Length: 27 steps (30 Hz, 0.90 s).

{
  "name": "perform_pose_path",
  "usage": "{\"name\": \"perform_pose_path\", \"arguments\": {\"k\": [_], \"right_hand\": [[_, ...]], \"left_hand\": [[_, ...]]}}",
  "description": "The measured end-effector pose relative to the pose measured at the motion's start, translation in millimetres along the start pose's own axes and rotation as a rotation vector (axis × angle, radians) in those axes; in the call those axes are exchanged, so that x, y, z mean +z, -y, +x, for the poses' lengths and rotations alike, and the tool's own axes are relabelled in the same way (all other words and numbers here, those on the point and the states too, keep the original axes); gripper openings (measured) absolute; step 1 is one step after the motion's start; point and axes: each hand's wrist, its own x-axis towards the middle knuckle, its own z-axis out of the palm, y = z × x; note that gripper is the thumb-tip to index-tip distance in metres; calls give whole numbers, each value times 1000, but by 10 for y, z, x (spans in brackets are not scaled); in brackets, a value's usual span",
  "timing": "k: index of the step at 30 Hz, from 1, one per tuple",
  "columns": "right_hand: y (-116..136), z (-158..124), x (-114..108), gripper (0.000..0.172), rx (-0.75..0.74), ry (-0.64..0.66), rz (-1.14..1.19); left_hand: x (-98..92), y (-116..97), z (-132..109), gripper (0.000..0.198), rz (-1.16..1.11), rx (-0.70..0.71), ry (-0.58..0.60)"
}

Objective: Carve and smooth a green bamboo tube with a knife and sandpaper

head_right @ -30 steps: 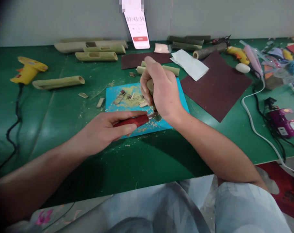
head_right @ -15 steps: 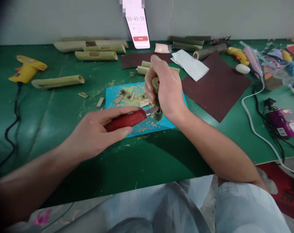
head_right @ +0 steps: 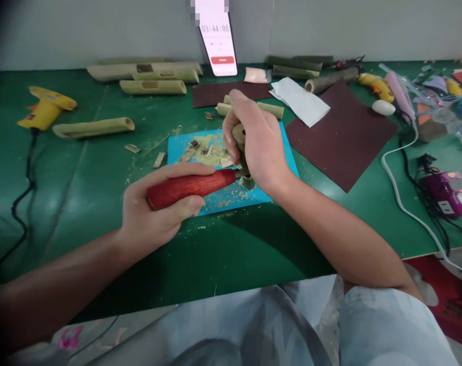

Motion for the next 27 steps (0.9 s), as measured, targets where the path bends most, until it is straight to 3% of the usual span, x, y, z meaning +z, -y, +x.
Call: {"name": "perform_pose_path", "arguments": {"k": [4,11,18,27], "right_hand": [[-5,-21,21,67,-21,13,1],[2,-38,45,65,-92,36,49],[59,-78,77,64,-62,41,26],[-9,-55,57,58,-22,11,-31]], "left_hand": [[34,48,-14,36,-99,-101,33],[28,-44,19,27,117,26,109],[4,-151,92,27,203,10,205],[-28,-116,-13,27,95,-12,7]]}}
